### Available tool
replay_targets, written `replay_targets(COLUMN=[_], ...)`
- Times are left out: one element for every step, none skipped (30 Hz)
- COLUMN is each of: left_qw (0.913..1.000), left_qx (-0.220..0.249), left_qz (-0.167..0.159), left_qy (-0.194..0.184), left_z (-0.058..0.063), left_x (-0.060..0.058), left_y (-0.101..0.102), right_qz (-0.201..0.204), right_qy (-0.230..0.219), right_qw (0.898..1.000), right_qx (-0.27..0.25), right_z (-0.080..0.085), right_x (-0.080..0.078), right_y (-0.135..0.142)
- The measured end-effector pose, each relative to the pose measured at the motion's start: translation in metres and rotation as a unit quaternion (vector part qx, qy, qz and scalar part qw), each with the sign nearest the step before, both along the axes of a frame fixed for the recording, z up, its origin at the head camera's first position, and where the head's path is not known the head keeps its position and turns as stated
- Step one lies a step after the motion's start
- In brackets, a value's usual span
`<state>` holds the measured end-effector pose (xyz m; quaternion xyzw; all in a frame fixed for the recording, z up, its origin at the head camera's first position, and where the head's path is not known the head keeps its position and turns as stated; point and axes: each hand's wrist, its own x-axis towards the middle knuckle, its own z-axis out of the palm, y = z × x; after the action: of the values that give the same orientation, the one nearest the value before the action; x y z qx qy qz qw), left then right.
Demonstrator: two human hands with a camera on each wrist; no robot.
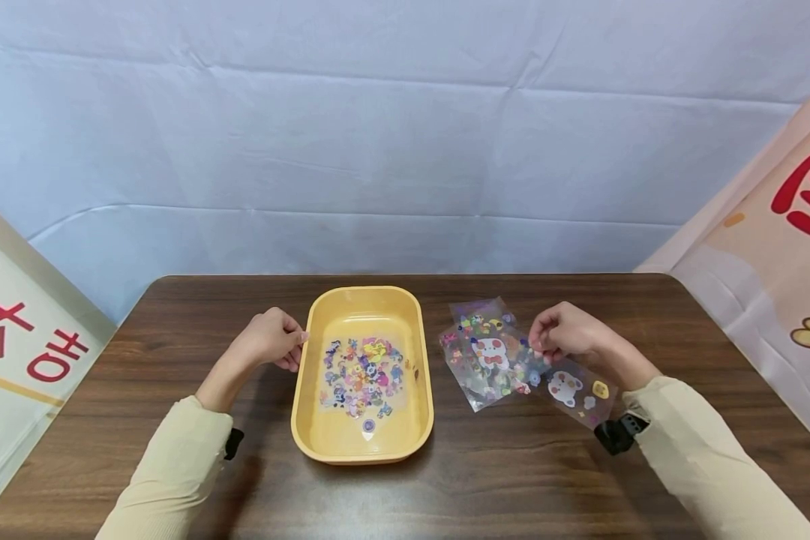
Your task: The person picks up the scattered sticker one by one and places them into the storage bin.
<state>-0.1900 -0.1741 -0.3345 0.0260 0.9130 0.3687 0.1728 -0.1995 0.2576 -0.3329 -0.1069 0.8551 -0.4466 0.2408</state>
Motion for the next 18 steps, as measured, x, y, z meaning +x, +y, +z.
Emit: replay_targets(left_qw=[1.0, 1.0, 1.0, 1.0, 1.0, 1.0, 1.0, 1.0, 1.0, 1.0, 1.0, 1.0, 1.0, 1.0, 1.0, 1.0, 1.0, 1.0], left_qx=[0.0, 0.0, 0.001, 0.002, 0.003, 0.004, 0.006, 0.006, 0.007, 0.008, 0.008, 0.007, 0.007, 0.006, 0.006, 0.004, 0.004, 0.003], left_qz=[0.0, -0.001, 0.0, -0.001, -0.001, -0.002, -0.002, -0.004, -0.003, -0.004, -0.004, -0.005, -0.005, -0.006, -0.006, -0.006, -0.006, -0.006], left_qy=[0.0, 0.0, -0.001, 0.0, 0.0, 0.0, -0.001, 0.0, 0.0, 0.001, 0.001, 0.002, 0.003, 0.003, 0.004, 0.005, 0.005, 0.006], left_z=[0.0, 0.0, 0.0, 0.0, 0.0, 0.001, 0.001, 0.002, 0.002, 0.002, 0.002, 0.002, 0.002, 0.002, 0.002, 0.002, 0.002, 0.002], left_x=[0.0, 0.0, 0.0, 0.0, 0.0, 0.001, 0.001, 0.001, 0.002, 0.002, 0.002, 0.002, 0.002, 0.002, 0.002, 0.002, 0.002, 0.002], left_y=[0.0, 0.0, 0.0, 0.0, 0.0, 0.0, 0.001, 0.001, 0.001, 0.001, 0.001, 0.001, 0.001, 0.001, 0.001, 0.001, 0.001, 0.001], right_qz=[0.005, 0.006, 0.008, 0.008, 0.001, 0.002, 0.0, -0.005, -0.007, -0.012, -0.016, -0.021, -0.026, -0.028, -0.03, -0.033, -0.035, -0.036], right_qy=[0.003, 0.005, 0.008, 0.011, 0.012, 0.016, 0.018, 0.016, 0.015, 0.012, 0.009, 0.006, 0.001, 0.0, -0.002, -0.004, -0.006, -0.006], right_qw=[1.0, 1.0, 1.0, 1.0, 0.999, 0.999, 0.999, 0.999, 0.999, 0.999, 0.999, 0.999, 0.999, 0.999, 0.999, 0.999, 0.999, 0.999], right_qx=[0.001, 0.007, 0.014, 0.02, 0.033, 0.04, 0.044, 0.047, 0.046, 0.043, 0.039, 0.033, 0.027, 0.023, 0.018, 0.014, 0.011, 0.009], right_z=[0.001, 0.002, 0.002, 0.003, 0.004, 0.005, 0.006, 0.007, 0.008, 0.009, 0.01, 0.01, 0.011, 0.012, 0.012, 0.013, 0.013, 0.014], right_x=[0.0, -0.001, -0.001, -0.002, -0.002, -0.002, -0.002, -0.002, -0.002, -0.002, -0.002, -0.002, -0.002, -0.002, -0.002, -0.002, -0.002, -0.002], right_y=[0.0, 0.001, 0.001, 0.001, 0.0, 0.0, -0.001, -0.001, -0.001, -0.002, -0.002, -0.002, -0.002, -0.002, -0.002, -0.002, -0.002, -0.002])
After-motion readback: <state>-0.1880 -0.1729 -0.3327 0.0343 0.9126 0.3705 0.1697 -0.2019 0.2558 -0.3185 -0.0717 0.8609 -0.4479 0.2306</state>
